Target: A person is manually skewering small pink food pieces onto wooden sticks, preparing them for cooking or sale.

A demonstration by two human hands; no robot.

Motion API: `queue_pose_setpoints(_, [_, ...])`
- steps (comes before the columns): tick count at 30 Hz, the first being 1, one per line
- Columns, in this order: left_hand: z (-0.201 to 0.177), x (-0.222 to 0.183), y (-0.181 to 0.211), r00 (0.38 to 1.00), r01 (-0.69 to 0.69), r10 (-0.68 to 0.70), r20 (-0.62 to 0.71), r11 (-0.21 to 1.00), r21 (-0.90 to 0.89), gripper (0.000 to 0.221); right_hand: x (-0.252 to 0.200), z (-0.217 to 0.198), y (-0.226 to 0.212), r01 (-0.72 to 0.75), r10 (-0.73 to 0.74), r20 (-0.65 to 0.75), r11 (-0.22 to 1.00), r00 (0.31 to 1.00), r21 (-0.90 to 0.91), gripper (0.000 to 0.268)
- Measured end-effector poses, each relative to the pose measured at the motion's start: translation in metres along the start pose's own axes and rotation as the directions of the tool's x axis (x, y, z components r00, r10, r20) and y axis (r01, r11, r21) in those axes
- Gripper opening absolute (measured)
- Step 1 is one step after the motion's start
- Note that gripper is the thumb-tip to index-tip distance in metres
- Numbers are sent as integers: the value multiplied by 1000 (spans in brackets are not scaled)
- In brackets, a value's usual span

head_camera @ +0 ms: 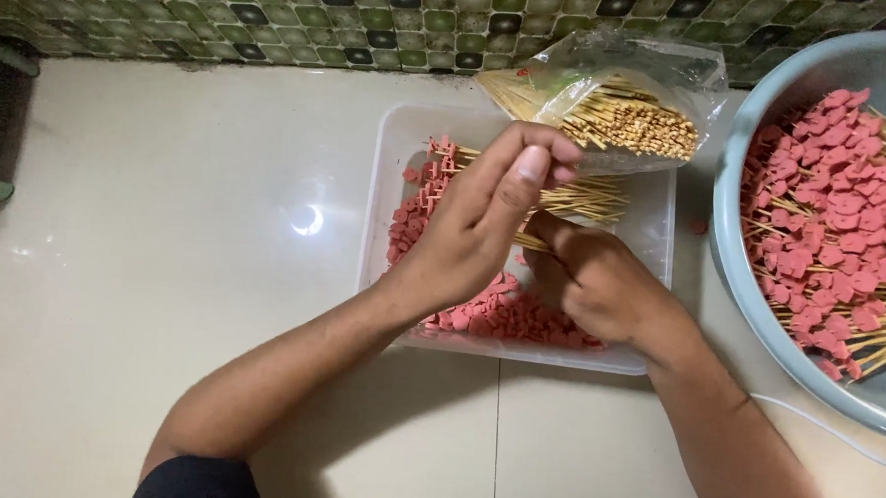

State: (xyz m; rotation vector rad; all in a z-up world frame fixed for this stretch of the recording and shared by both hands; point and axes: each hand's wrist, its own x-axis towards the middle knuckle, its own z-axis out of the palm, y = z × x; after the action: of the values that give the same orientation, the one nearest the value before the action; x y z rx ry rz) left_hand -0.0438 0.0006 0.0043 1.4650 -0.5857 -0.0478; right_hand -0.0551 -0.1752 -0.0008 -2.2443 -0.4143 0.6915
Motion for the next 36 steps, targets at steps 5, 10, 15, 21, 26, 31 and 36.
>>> queue_pose_setpoints(5, [3,1,13,998,-42,12,66,878,476,51,-2,2,2,-36,37,48,999,998,-28,29])
queue_pose_setpoints(10, [-8,-3,7,996,-66,53,75,983,172,37,-5,3,8,68,-69,-17,998,998,-13,32])
queue_pose_setpoints(15, [-25,-7,3,967,248,-253,40,887,-389,74,-5,5,24,100,-78,-182,989,980,112,18])
queue_pose_setpoints(21, [-40,-11,2,939,273,-190,287,918,-287,55,-3,8,32,307,-215,-322,914,922,267,59])
queue_pose_setpoints(26, [-51,-6,-18,978,195,-150,142,899,-392,60,-5,9,35,357,-260,-320,886,911,297,17])
queue_pose_setpoints(31, [-53,-4,-26,990,140,-127,59,916,-376,68,-6,7,25,327,-240,-320,911,916,250,20])
queue_pose_setpoints(36, [-54,-5,-15,969,173,-126,212,960,-219,82,-8,6,26,243,-179,-300,951,937,193,19])
